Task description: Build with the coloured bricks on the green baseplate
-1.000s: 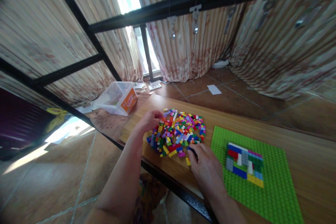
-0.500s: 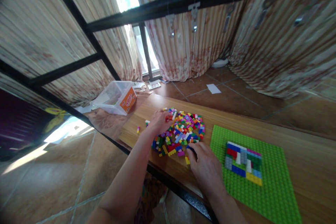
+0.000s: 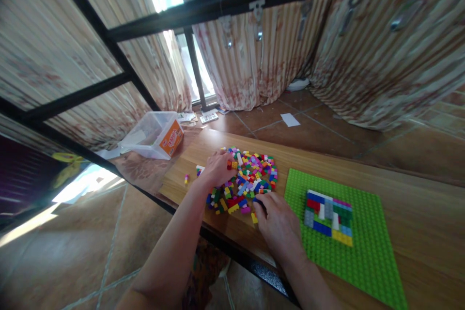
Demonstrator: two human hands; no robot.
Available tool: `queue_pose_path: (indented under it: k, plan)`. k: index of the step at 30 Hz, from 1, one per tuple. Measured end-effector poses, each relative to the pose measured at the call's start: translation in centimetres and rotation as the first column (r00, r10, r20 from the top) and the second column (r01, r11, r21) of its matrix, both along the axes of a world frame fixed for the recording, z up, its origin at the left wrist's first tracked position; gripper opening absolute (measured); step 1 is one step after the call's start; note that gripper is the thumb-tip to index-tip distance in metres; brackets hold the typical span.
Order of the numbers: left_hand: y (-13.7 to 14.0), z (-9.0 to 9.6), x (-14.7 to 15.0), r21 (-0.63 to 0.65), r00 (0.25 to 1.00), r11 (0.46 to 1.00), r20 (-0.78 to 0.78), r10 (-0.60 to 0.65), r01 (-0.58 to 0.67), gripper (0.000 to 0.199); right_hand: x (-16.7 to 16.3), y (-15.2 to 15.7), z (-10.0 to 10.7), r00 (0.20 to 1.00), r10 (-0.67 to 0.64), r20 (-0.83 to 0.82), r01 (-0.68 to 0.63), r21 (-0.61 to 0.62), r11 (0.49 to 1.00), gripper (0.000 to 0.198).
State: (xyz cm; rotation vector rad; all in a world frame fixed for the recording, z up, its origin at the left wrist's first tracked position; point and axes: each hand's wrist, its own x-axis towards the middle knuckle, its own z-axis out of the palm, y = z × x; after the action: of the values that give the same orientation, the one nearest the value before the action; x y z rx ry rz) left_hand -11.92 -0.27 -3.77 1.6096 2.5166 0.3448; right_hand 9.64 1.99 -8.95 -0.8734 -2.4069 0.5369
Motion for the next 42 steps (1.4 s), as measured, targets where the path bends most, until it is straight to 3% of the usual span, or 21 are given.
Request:
queue_pose_path:
  k: [4,7,9,11,13,16,21,27,32,36,42]
  plan:
    - [-0.5,0.7,-0.7,0.139,0.998,0.99,0.067,0.001,-0.011,0.027,-0.1,-0.1,0.2,1.0,0.006,0.017,-0.006,-0.033,0.999,0.021]
    - [-0.6,1.1,-1.1,0.277,0.942,0.957,0.334,-0.014,-0.084,0.022,0.0,0.0,0.4,0.999,0.007,0.041,-0.004,-0.066,0.998,0.019]
    - [-0.4,1.2,-0.9,0.348,0.817,0.931,0.565,-0.114,-0.111,0.021,0.0,0.0,0.6,0.998,0.021,0.057,-0.016,-0.073,0.997,0.018]
    - [-0.3,1.2,-0.1,0.395,0.641,0.91,0.733,-0.227,-0.129,0.024,0.1,0.0,0.9,0.998,0.027,0.061,-0.022,-0.077,0.997,0.018]
    - [0.0,1.3,1.0,0.409,0.493,0.899,0.821,-0.287,-0.158,0.031,0.2,-0.1,1.1,0.999,0.017,0.041,-0.013,-0.087,0.996,0.019]
    - [0.4,1.3,2.6,0.394,0.366,0.901,0.878,-0.309,-0.182,0.037,0.6,-0.3,1.6,0.999,0.01,-0.034,-0.014,-0.104,0.995,0.023]
    - [1.1,0.9,5.6,0.405,0.325,0.909,0.876,-0.356,-0.097,0.033,2.4,-0.3,2.6,0.993,-0.007,-0.119,-0.003,-0.083,0.997,0.026]
    - [1.6,-0.7,10.2,0.383,0.263,0.922,0.885,-0.384,0.057,0.019,7.2,1.8,3.6,0.983,-0.117,-0.144,0.121,0.02,0.992,0.026]
    - [2.1,-2.1,12.4,0.331,0.328,0.938,0.879,-0.346,0.104,0.015,12.7,4.6,3.5,0.931,-0.346,-0.119,0.351,0.028,0.936,0.026]
    - [2.5,-2.6,13.3,0.308,0.484,0.933,0.798,-0.36,0.186,0.016,15.2,5.4,3.0,0.887,-0.458,-0.059,0.458,-0.02,0.889,0.029]
    - [2.9,-2.1,14.1,0.31,0.72,0.921,0.581,-0.379,0.235,0.017,15.1,4.9,2.8,0.865,-0.5,0.04,0.5,-0.135,0.855,0.033]
